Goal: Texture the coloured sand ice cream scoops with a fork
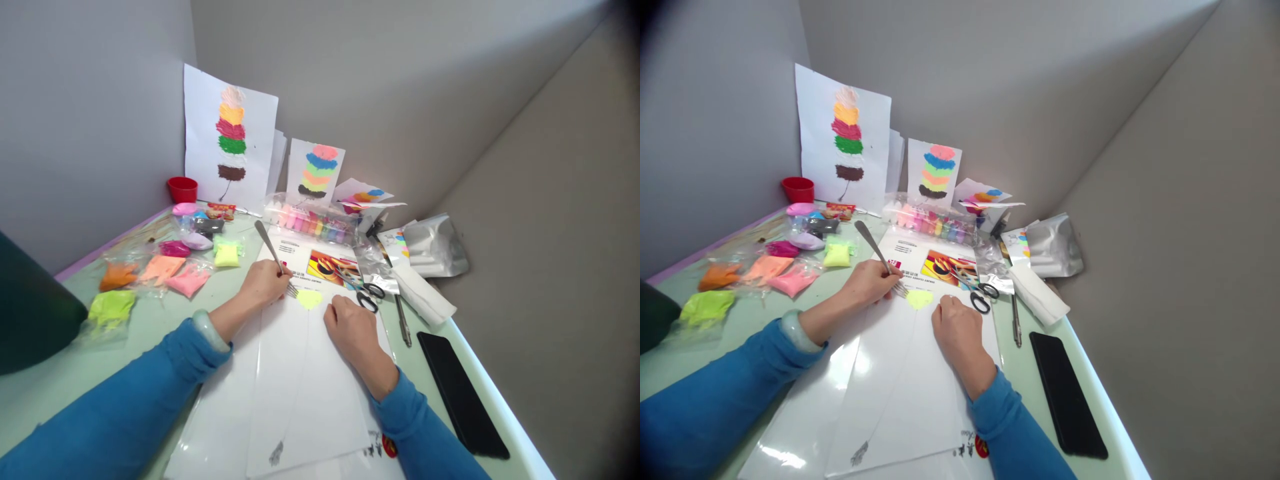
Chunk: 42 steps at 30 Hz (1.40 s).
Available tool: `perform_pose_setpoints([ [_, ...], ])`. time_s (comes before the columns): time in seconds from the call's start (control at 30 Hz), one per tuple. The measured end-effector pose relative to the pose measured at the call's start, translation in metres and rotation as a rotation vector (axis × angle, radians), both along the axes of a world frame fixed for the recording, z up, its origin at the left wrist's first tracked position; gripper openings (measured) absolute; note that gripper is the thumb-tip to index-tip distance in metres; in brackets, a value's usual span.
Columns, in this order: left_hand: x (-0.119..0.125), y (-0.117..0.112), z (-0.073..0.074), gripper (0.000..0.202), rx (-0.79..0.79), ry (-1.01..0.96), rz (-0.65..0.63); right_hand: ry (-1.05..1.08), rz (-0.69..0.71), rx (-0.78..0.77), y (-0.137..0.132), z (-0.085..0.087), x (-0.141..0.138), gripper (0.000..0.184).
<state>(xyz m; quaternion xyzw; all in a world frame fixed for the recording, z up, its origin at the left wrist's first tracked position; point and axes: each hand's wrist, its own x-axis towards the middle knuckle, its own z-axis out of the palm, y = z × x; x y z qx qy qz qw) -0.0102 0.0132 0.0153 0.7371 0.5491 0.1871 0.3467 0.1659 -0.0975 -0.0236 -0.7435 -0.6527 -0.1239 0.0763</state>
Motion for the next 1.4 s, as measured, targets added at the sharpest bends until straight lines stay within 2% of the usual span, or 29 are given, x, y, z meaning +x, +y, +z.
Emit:
perform_pose_setpoints([
  [0.17,-0.002,0.002,0.0,0.024,0.028,-0.029,0.039,-0.003,-0.004,-0.003,0.0,0.001,0.0,0.018],
  [0.3,0.0,0.0,0.001,0.026,-0.017,-0.014,-0.027,0.003,-0.001,0.003,0.001,0.0,0.0,0.018],
  [0.47,-0.002,0.002,0.003,0.024,0.106,0.055,-0.02,0.007,-0.001,-0.001,0.0,0.0,0.0,0.018],
  [0.7,-0.001,0.002,-0.001,0.026,0.061,0.024,-0.037,0.006,-0.001,0.002,0.0,-0.001,-0.001,0.018],
  [0.87,-0.001,0.004,0.001,0.025,0.106,0.088,-0.023,0.007,-0.01,-0.016,0.0,0.001,-0.001,0.019],
  [0.97,-0.002,0.004,0.003,0.024,0.114,0.062,-0.004,0.006,-0.013,-0.021,0.0,0.001,-0.001,0.019],
  [1.1,0.002,-0.004,0.004,0.026,0.053,-0.041,-0.063,0.008,-0.011,-0.013,0.0,0.001,-0.001,0.018],
  [1.2,0.005,-0.007,0.003,0.026,0.038,0.009,-0.103,0.01,-0.012,-0.012,0.0,0.001,-0.001,0.018],
  [1.4,-0.002,0.0,0.008,0.029,0.153,0.084,-0.082,0.034,0.01,0.004,0.001,0.001,0.0,0.018],
])
